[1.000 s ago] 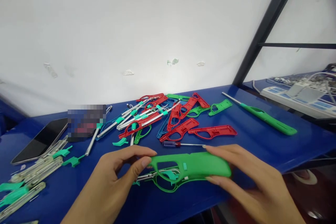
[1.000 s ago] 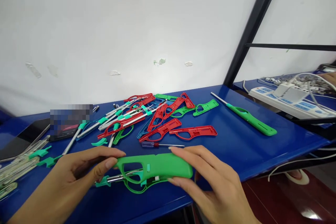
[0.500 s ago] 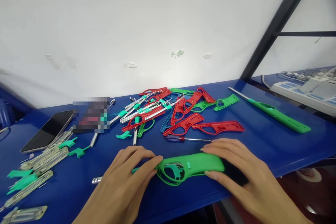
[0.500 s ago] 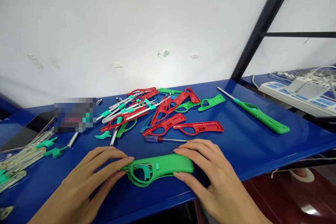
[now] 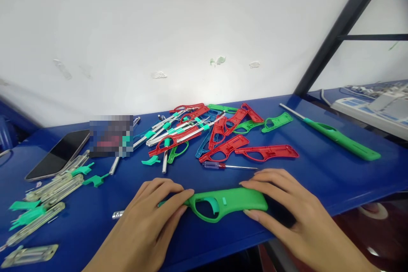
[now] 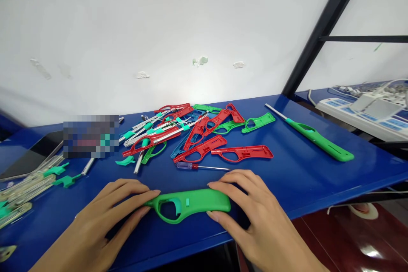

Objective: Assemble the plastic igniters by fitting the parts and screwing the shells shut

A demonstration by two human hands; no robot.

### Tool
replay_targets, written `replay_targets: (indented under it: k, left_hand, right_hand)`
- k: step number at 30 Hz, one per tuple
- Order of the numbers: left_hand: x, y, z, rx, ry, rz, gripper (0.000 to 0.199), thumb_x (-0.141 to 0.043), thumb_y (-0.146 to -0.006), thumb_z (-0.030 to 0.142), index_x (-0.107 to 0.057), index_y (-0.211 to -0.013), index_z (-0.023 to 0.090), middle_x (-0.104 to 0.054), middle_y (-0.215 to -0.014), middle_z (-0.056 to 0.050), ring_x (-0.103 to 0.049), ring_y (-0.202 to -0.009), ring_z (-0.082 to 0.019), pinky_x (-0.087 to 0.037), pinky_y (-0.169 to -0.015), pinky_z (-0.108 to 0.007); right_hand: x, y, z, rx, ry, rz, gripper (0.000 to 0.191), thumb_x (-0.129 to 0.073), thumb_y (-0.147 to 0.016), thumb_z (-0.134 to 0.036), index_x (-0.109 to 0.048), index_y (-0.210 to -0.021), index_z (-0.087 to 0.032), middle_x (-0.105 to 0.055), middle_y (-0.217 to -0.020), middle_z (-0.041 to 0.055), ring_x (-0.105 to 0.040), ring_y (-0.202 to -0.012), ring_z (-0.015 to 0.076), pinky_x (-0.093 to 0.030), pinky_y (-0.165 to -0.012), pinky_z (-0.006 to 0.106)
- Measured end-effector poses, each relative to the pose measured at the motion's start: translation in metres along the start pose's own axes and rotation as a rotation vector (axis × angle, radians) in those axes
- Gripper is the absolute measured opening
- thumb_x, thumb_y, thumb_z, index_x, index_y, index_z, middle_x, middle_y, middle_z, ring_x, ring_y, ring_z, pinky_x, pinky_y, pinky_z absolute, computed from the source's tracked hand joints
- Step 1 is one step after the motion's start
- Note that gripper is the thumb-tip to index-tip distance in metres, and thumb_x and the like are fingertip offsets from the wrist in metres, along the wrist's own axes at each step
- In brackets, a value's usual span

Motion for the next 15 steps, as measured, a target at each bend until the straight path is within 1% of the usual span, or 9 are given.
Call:
replay_targets:
  k: [10,12,15]
  left_hand:
    - [-0.0008,-0.0002,-0.0024,0.028,0.023,0.001,0.030,-0.056,-0.114,0.023,-0.076,-0.135,0.031,-0.082,-0.114,0.000,-0.078,-0.098,-0.018,-0.064,-0.091,-0.030]
    - [-0.0015,0.0018,-0.0045,0.044,0.031,0.000,0.029,-0.056,-0.115,0.025,-0.077,-0.135,0.031,-0.082,-0.115,0.000,-0.078,-0.100,-0.019,-0.064,-0.091,-0.031]
    - [0.0007,0.0023,-0.0068,0.068,0.046,0.001,0.029,-0.056,-0.116,0.028,-0.078,-0.135,0.033,-0.082,-0.116,-0.001,-0.078,-0.104,-0.020,-0.064,-0.095,-0.031]
  right_hand:
    - [-0.0029,0.0004,0.0001,-0.014,0.002,-0.025,0.032,-0.077,-0.105,-0.051,-0.077,-0.135,-0.041,-0.079,-0.128,0.0024,-0.077,-0.119,0.0278,-0.070,-0.098,0.042]
    - [-0.0028,0.0003,-0.0010,-0.017,-0.002,-0.024,0.032,-0.078,-0.105,-0.051,-0.077,-0.136,-0.041,-0.079,-0.128,0.0021,-0.077,-0.119,0.0279,-0.070,-0.098,0.042]
    - [-0.0002,-0.0022,-0.0042,-0.005,-0.020,0.011,0.032,-0.078,-0.105,-0.052,-0.079,-0.134,-0.040,-0.081,-0.125,0.0024,-0.079,-0.116,0.0277,-0.070,-0.098,0.041]
Point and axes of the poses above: each hand's wrist, its own y-axis away from the middle knuckle, its own x-axis out of the back of the hand, z = x × y, the point moved 4 cm from there along -y, towards the middle knuckle
